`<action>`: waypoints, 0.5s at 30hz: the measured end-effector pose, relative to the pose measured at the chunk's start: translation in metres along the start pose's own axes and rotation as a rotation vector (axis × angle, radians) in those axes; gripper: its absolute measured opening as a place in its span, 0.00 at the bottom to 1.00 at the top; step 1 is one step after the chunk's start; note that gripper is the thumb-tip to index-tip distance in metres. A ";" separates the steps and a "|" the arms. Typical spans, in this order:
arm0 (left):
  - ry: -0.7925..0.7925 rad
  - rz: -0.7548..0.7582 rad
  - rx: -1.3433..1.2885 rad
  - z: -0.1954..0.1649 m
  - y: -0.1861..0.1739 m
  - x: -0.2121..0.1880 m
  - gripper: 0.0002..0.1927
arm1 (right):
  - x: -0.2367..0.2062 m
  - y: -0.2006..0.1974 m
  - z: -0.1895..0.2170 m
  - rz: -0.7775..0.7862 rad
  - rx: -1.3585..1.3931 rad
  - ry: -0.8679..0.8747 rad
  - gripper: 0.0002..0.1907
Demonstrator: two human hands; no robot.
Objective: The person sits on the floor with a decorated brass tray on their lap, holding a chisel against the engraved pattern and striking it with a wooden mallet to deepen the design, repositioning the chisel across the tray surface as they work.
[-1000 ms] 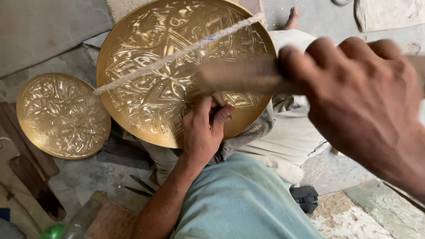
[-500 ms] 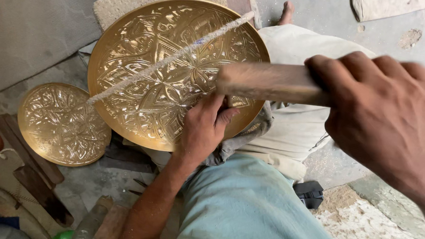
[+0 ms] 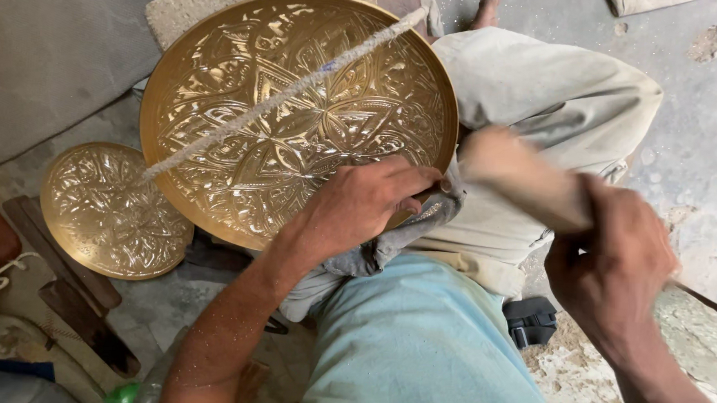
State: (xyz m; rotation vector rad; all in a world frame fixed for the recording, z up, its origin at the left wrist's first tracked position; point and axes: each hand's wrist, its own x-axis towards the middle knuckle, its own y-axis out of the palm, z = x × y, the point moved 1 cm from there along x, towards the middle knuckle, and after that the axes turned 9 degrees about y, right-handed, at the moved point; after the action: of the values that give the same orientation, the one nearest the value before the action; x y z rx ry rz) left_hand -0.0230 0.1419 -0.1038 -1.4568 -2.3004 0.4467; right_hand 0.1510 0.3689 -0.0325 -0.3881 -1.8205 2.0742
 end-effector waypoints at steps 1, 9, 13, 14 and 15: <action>-0.012 0.035 0.001 0.002 -0.001 0.000 0.18 | -0.003 0.003 -0.001 0.016 -0.132 -0.030 0.22; 0.077 0.036 0.170 0.020 0.007 0.003 0.23 | -0.008 0.004 -0.003 -0.103 0.137 0.138 0.21; 0.054 0.110 0.177 0.015 0.003 0.006 0.23 | -0.005 0.004 0.003 0.030 0.832 0.497 0.22; 0.073 0.102 0.183 0.013 0.001 0.007 0.23 | -0.004 0.003 0.004 0.049 0.889 0.574 0.24; 0.085 0.092 0.164 0.009 -0.002 0.007 0.22 | -0.003 0.004 0.004 0.070 0.944 0.652 0.26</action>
State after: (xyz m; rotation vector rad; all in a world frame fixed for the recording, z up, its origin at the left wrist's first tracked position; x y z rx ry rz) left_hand -0.0318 0.1469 -0.1095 -1.4761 -2.0849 0.5737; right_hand 0.1519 0.3634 -0.0358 -0.7226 -0.3915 2.2070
